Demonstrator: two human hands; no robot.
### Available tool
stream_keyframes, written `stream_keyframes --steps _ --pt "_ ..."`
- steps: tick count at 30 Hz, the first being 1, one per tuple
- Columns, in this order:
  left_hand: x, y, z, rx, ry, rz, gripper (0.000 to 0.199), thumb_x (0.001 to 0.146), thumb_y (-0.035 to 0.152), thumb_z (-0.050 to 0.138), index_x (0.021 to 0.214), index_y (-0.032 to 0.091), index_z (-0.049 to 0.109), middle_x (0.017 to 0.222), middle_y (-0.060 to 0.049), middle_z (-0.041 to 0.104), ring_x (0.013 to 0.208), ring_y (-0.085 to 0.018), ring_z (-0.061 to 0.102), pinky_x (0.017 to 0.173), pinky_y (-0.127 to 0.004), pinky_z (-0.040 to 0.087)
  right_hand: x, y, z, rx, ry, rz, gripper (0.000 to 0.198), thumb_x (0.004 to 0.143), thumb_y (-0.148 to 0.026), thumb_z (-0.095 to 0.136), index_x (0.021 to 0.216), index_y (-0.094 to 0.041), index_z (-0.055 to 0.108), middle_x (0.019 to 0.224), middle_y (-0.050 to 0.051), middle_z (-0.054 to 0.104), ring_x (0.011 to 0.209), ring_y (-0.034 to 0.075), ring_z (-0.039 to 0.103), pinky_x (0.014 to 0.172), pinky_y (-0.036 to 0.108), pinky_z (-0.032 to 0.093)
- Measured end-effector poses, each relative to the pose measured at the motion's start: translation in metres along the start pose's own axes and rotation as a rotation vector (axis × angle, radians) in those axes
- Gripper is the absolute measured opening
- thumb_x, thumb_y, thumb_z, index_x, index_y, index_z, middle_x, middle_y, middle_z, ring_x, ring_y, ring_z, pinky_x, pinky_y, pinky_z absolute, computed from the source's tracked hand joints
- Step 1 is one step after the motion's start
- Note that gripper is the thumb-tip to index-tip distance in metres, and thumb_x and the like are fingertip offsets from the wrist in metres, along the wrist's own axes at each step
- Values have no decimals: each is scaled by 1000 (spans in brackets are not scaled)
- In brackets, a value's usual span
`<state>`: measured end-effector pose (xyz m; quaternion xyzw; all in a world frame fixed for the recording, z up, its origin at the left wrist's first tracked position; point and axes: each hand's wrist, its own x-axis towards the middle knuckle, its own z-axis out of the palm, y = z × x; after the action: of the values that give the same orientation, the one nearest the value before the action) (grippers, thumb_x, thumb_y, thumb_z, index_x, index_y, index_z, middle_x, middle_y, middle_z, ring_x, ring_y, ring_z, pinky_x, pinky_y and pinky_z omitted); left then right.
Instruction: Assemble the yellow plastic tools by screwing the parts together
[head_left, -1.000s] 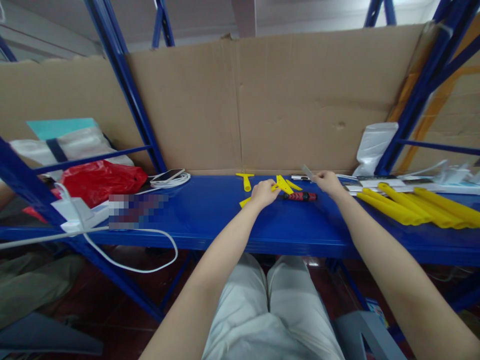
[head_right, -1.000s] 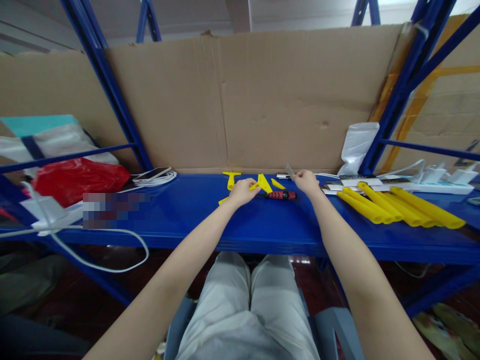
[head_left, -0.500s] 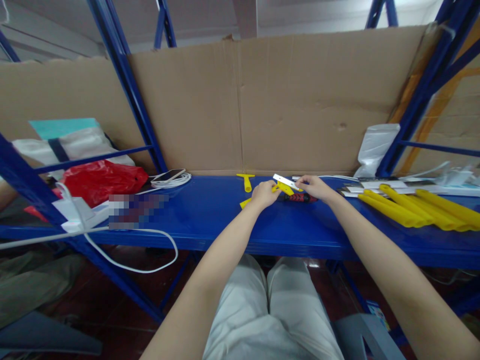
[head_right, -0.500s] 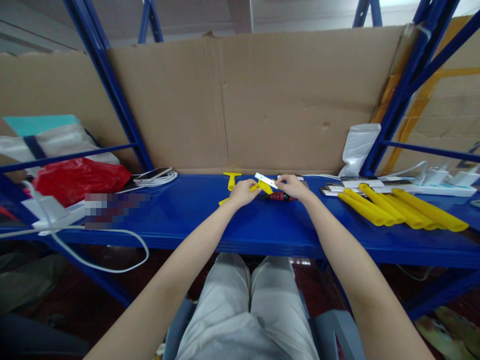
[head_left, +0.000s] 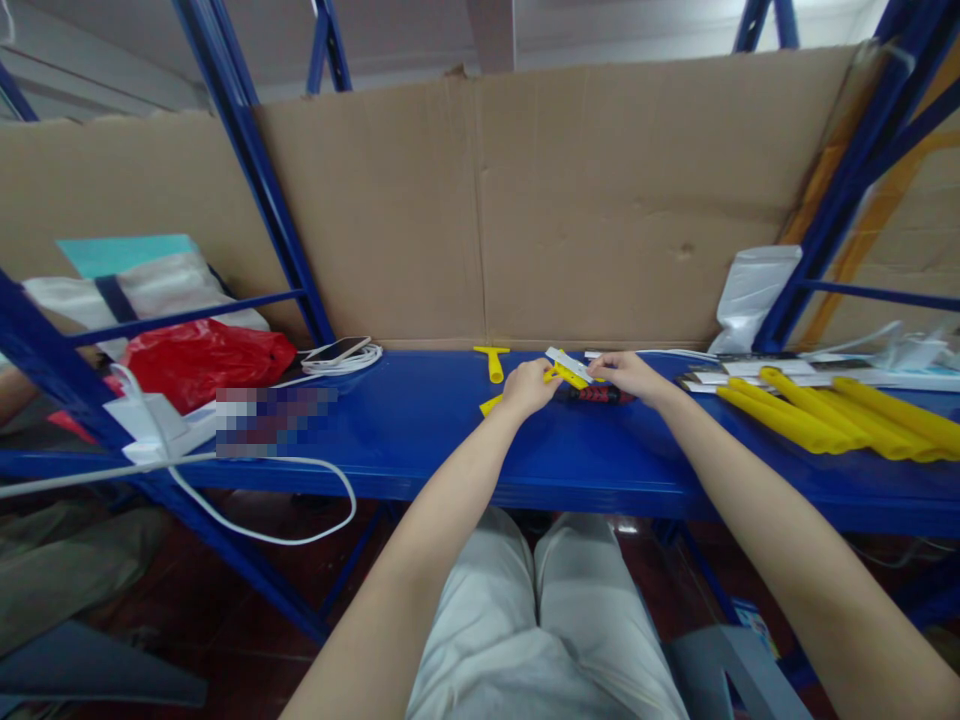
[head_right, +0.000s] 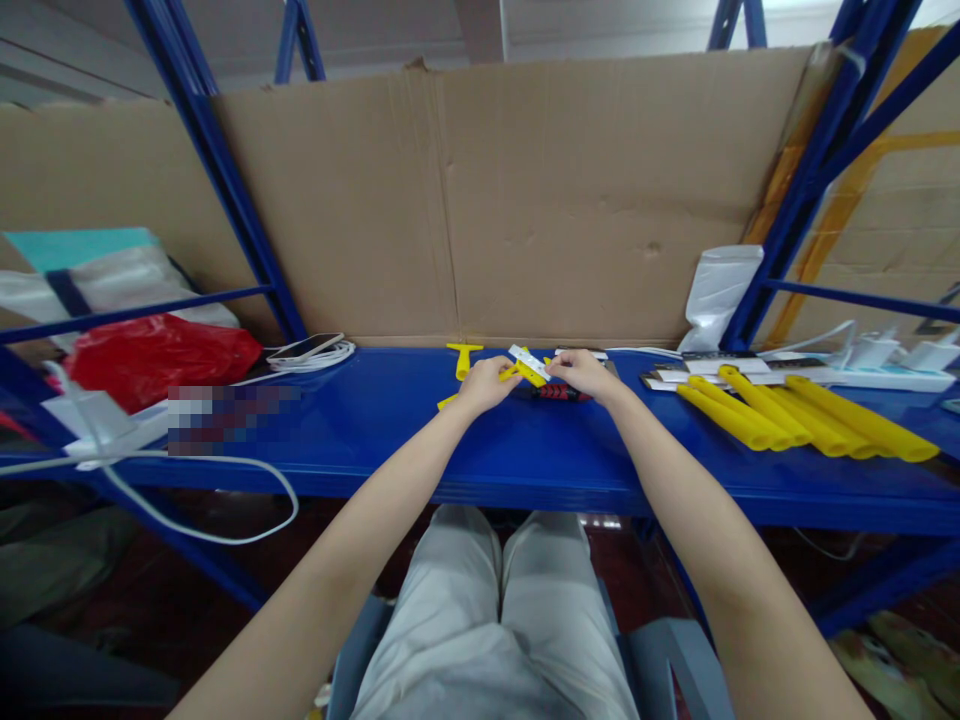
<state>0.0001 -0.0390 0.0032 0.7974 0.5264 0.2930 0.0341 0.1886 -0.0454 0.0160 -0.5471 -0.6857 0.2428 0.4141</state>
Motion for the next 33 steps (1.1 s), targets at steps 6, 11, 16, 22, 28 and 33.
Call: stream_keyframes --steps 6,11,16,22,28,33 --pt "1 -1 -1 -11 6 -12 26 85 34 59 107 23 65 111 -4 69 110 -19 60 93 -30 44 -2 -3 3 -101 3 26 13 65 -27 60 60 -17 66 65 1 64 66 14 55 64 26 43" --pt "1 -1 0 -24 27 -14 25 85 34 59 107 23 64 111 -4 69 109 -19 60 93 -30 45 1 4 3 -116 3 -10 18 66 -32 61 60 -16 67 57 1 59 61 14 52 58 25 41" --pt "2 -2 1 -27 36 -1 26 85 34 59 107 22 64 110 -5 69 108 -19 60 92 -29 45 1 4 3 -117 24 -17 21 66 -35 62 61 -16 68 57 1 59 61 14 52 58 25 41" --pt "1 -1 0 -24 40 9 28 85 35 58 109 20 64 110 -6 69 108 -19 60 91 -29 45 1 5 3 -119 20 -29 25 67 -38 60 61 -15 67 56 1 58 59 13 51 58 25 41" --pt "1 -1 -1 -26 34 -7 26 85 36 59 107 22 64 110 -5 69 109 -19 60 92 -30 45 1 1 4 -114 31 -15 24 66 -38 58 59 -16 64 56 0 56 57 12 46 55 25 36" --pt "1 0 -1 -25 28 -18 25 85 35 60 106 24 64 110 -4 69 109 -19 60 92 -30 44 -1 -1 5 -138 19 -19 26 66 -39 57 54 -17 59 48 -3 45 51 9 37 51 24 28"
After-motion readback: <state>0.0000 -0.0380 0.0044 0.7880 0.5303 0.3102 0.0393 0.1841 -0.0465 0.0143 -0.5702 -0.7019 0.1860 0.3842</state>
